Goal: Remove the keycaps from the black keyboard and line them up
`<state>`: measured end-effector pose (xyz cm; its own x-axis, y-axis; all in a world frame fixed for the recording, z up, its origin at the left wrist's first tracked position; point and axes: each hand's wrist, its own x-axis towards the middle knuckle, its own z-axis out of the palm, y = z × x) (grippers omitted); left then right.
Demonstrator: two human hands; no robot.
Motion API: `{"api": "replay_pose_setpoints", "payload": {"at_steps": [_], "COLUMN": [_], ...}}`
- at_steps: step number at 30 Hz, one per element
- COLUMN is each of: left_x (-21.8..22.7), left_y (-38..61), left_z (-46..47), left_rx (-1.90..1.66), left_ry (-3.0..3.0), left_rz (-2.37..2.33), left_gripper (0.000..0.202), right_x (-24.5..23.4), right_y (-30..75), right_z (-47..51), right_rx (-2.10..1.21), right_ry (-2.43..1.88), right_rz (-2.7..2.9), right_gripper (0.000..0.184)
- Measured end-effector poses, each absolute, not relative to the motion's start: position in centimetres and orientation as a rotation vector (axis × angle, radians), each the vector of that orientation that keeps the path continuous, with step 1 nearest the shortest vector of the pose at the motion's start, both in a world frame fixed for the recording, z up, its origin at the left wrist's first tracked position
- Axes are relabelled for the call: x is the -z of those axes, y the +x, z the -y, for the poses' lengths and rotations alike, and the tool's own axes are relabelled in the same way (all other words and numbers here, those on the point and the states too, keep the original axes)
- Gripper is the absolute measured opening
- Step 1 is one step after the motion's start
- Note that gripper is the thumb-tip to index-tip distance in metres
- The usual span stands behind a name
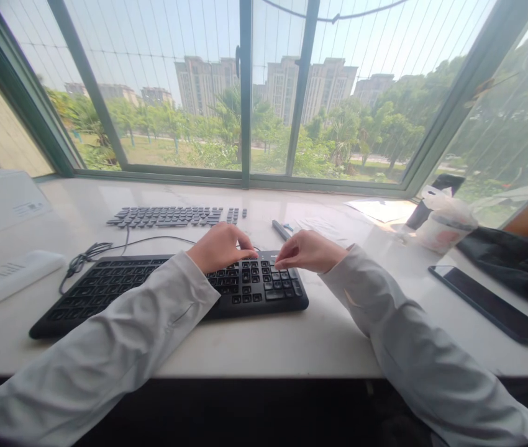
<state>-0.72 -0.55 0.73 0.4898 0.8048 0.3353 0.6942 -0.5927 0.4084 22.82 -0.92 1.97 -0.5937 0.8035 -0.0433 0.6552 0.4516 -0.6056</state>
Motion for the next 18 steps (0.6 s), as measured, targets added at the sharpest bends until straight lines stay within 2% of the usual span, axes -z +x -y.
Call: {"api": "replay_pose_setpoints", "payload": {"at_steps": [5,10,15,18], "left_x": [-0.4,-0.6,-0.6,-0.7], "left_y": [-1.2,-1.2,-1.7,-2.4], "left_z": [0.0,0.1,-0.1,-0.4], "left_rx": [-0.744,-0.692,-0.63,-0.548], "left_ry": [2.559,2.581,2.557,2.526], "left_rz": [-1.567,-1.665,-1.816,-2.009], "left_gripper": [0.017,0.02,0.022,0.02], "right_x": [-1.4,-1.3,-1.9,-1.4], "right_y": [20.9,20.5,21.5,22.4], "right_z": [2.2,2.8,1.6,0.0], "right_rx": [-0.652,-0.588,-0.637,-0.409], "right_ry": [-1.239,-1.25,-1.217,-1.352], "right_rz": [2.703,2.708,2.539,2.323], "right_gripper": [0.022,0.018,0.029,0.033]}}
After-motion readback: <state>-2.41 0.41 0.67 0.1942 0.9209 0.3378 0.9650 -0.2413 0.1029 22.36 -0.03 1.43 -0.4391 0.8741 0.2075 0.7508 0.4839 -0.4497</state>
